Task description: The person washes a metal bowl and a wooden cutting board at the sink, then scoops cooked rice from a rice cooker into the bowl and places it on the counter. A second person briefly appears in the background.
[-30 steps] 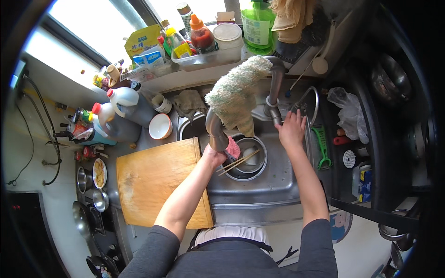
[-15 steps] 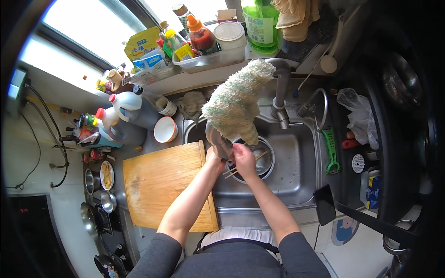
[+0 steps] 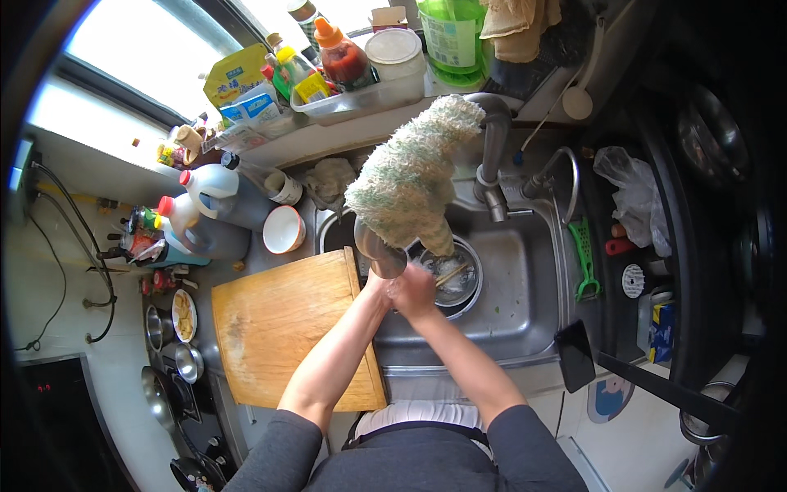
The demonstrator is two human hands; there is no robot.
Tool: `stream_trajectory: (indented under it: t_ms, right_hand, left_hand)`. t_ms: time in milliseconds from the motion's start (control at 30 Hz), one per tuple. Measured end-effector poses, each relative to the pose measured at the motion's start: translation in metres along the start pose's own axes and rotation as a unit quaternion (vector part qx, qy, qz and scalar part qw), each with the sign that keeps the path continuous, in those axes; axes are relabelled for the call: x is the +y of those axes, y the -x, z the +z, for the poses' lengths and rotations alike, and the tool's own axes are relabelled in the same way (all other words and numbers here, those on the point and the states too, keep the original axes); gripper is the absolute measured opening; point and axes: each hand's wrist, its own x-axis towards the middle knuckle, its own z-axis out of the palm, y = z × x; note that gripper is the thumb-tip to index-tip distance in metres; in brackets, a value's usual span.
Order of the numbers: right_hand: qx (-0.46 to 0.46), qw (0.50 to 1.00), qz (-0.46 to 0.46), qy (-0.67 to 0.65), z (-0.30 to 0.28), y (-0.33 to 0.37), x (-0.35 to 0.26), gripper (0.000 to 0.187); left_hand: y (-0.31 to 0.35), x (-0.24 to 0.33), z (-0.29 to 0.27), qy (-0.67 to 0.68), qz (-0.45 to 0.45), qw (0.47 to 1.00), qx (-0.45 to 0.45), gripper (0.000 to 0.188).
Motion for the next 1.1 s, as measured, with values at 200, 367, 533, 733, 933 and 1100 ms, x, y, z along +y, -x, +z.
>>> stream_trajectory:
  t_ms: [200,367,533,733,933,1100]
  right_hand:
    - [-0.018,0.995,0.098,-0.027,-0.002,-0.010,-0.008,0.019]
    - [-0.051,0.971,0.218,-0.087,-0.009,-0.024,-0.016,0.023]
    - [0.024,0.893,0.274,-0.355,0.021,-0.008,0.025,0.033]
    - [-0.003,0.898,0.314,-0.308,0.006,0.017,-0.033,0.042]
    - [0.112,0.878,0.232,-0.403,0.026,0.000,-0.004,0.030]
    - [0.083,0.921,0.240,-0.294,0.026,0.000,-0.004,0.018]
  left_hand:
    - [0.017,0.014,0.015,0.124,-0.073,0.990,0.006,0.031]
    - [0.032,0.027,0.040,0.115,-0.095,0.985,0.090,0.029]
    - [0.021,0.015,0.037,0.074,0.018,0.997,0.032,0.018]
    - [0.024,0.019,0.027,0.093,0.044,0.985,0.139,0.020]
    - [0.030,0.014,0.028,0.115,-0.052,0.991,0.049,0.032]
    - [0.044,0.016,0.029,0.111,-0.109,0.987,0.034,0.036]
